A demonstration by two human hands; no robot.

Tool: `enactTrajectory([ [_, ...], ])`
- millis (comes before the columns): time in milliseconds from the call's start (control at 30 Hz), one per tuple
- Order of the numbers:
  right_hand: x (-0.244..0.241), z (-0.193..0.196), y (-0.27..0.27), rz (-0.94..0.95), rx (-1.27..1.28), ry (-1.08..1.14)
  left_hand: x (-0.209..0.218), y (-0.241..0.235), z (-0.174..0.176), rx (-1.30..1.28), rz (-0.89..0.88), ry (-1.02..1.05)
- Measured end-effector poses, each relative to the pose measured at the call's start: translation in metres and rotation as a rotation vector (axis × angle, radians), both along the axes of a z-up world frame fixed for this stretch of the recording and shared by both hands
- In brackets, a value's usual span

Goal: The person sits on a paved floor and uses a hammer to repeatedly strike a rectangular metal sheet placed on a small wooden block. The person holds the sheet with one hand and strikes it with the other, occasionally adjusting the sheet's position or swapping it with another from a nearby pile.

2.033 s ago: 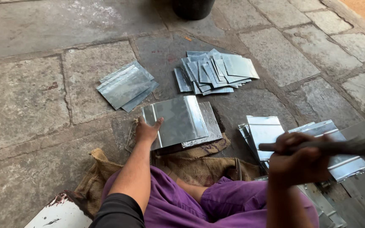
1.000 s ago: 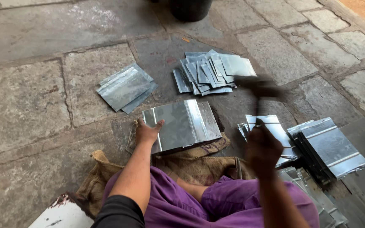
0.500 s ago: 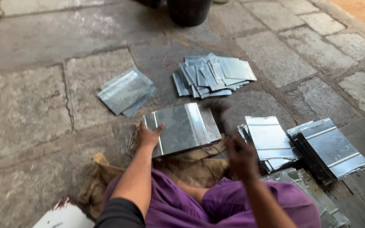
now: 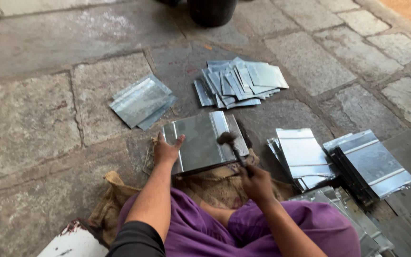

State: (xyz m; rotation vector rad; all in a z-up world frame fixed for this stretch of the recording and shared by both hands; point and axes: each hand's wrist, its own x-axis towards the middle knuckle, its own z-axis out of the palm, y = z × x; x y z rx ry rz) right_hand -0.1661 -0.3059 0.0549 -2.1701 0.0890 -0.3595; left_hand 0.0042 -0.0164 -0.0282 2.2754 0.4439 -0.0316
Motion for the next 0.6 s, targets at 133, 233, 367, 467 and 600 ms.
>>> enactTrajectory([
  [133, 0.001, 0.059, -0.022, -0.077, 0.008, -0.225, -0.004, 0.000, -0.026, 0.015, -0.036, -0.143],
  [233, -0.005, 0.113, -0.043, -0.025, 0.176, -0.754, 0.000, 0.001, -0.019, -0.015, -0.039, -0.082],
  [367, -0.013, 0.093, -0.055, 0.064, 0.464, -0.887, -0.003, 0.000, -0.008, 0.008, -0.034, -0.066],
  [467, -0.004, 0.008, -0.045, 0.229, 0.690, -0.598, -0.009, -0.001, -0.001, -0.030, -0.031, 0.034],
  [600, 0.009, -0.034, -0.009, 0.030, -0.026, -0.179, -0.007, -0.003, 0.006, -0.043, -0.020, -0.012],
])
